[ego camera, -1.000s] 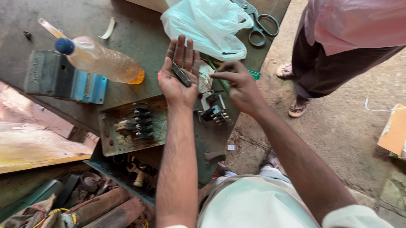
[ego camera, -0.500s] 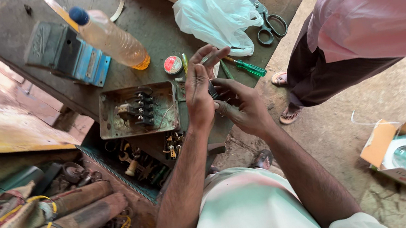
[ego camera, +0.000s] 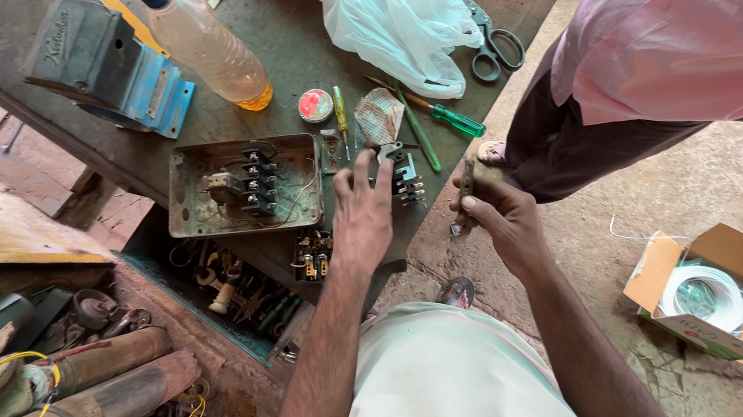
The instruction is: The person uses a screwdriver to remove a screw from a small electrical component, then uses a file to smooth its edges. They then pick up a larger electrical component and attach a metal bracket to it, adjusting the fit by hand.
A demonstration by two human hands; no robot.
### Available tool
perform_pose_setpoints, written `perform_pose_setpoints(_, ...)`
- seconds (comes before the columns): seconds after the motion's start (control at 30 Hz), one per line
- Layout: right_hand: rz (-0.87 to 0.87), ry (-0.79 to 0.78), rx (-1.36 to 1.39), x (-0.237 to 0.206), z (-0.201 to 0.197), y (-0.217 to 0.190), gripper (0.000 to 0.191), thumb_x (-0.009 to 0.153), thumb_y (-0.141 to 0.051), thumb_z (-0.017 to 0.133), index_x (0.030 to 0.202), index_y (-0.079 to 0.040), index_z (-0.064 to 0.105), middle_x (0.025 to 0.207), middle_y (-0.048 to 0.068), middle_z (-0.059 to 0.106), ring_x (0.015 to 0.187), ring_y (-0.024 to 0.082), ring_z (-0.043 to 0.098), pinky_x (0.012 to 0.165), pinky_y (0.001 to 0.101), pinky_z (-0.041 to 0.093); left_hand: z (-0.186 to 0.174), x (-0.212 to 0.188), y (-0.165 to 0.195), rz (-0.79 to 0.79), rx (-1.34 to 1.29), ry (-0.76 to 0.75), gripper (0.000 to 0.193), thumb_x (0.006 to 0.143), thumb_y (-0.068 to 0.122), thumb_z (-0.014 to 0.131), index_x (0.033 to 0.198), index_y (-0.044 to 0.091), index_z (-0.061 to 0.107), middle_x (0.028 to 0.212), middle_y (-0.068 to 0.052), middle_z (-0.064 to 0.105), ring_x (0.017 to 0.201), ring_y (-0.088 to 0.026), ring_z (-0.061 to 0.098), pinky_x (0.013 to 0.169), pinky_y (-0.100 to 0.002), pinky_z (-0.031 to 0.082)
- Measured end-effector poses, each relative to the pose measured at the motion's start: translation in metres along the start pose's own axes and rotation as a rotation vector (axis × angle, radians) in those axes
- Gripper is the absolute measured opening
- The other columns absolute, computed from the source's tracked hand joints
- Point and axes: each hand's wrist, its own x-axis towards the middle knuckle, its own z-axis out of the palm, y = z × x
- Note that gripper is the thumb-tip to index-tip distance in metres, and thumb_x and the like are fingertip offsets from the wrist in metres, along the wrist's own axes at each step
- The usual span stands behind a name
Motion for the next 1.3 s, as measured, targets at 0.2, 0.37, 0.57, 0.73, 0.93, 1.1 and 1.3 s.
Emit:
perform_pose_setpoints(0.2,0.0,0.006,0.056,-0.015,-0.012,0.002,0.035,0.1,-0.01,0.064,0.131,0.004,0.065,0.099,0.011,0.075,0.079,0.013,0.07,0.066,0.0282,0.06,-0.011,0.01,-0.003,0.271,-0.08,0.19,0.048,0.077,0.002,0.081,0.118,0.012,0.057,0.148,-0.009,0.041,0.139,-0.039,0.037,0.116,-0.05,0.042)
perform_pose_setpoints(0.37,-0.027,-0.024,0.034,-0.021,-0.016,-0.007,0.039,0.1,-0.012,0.064,0.137,0.002,0.062,0.103,0.009,0.074,0.08,0.011,0.069,0.067,0.0272,0.06,-0.044,0.004,-0.005,0.259,-0.552,0.084,0.054,0.083,0.007,0.079,0.13,0.002,0.052,0.131,-0.017,0.052,0.124,-0.033,0.051,0.101,-0.047,0.048)
perform_pose_setpoints(0.57,-0.229,-0.042,-0.207,-0.025,0.002,-0.034,0.037,0.097,-0.007,0.069,0.132,0.002,0.065,0.111,0.008,0.072,0.084,0.012,0.068,0.071,0.0272,0.061,-0.072,-0.019,-0.015,0.287,-1.461,-0.152,0.041,0.092,0.005,0.057,0.133,-0.001,0.054,0.117,-0.01,0.06,0.112,-0.015,0.062,0.097,-0.031,0.057)
perform_pose_setpoints(0.73,-0.443,-0.02,-0.532,-0.035,0.014,-0.068,0.031,0.091,-0.009,0.077,0.12,0.003,0.07,0.103,0.01,0.074,0.088,0.015,0.074,0.076,0.0277,0.061,-0.085,-0.04,-0.012,0.211,-1.482,-0.204,0.055,0.077,0.007,0.05,0.132,0.001,0.048,0.12,-0.008,0.058,0.113,-0.014,0.058,0.102,-0.03,0.053)
perform_pose_setpoints(0.93,-0.578,-0.08,-0.6,-0.033,0.022,-0.102,0.025,0.095,-0.008,0.075,0.117,0.0,0.07,0.103,0.011,0.074,0.089,0.017,0.074,0.075,0.0287,0.06,-0.113,-0.046,-0.012,0.208,-1.212,-0.179,0.056,0.078,0.015,0.052,0.131,0.0,0.051,0.115,-0.01,0.059,0.105,-0.017,0.061,0.096,-0.031,0.056)
perform_pose_setpoints(1.1,-0.552,-0.259,-0.681,-0.033,0.041,-0.114,0.028,0.089,-0.007,0.077,0.116,-0.003,0.072,0.11,0.013,0.072,0.096,0.022,0.072,0.077,0.0327,0.06,-0.121,-0.046,0.0,0.285,-1.011,-0.218,0.066,0.073,0.027,0.055,0.134,0.002,0.052,0.108,-0.011,0.066,0.095,-0.016,0.066,0.084,-0.033,0.061)
perform_pose_setpoints(1.3,-0.47,-0.349,-0.628,-0.035,0.052,-0.109,0.034,0.091,-0.006,0.073,0.125,-0.004,0.069,0.117,0.013,0.074,0.095,0.021,0.074,0.07,0.0322,0.061,-0.124,-0.048,0.002,0.281,-1.012,-0.235,0.07,0.078,0.03,0.063,0.141,0.002,0.049,0.107,-0.013,0.066,0.091,-0.018,0.066,0.081,-0.035,0.059)
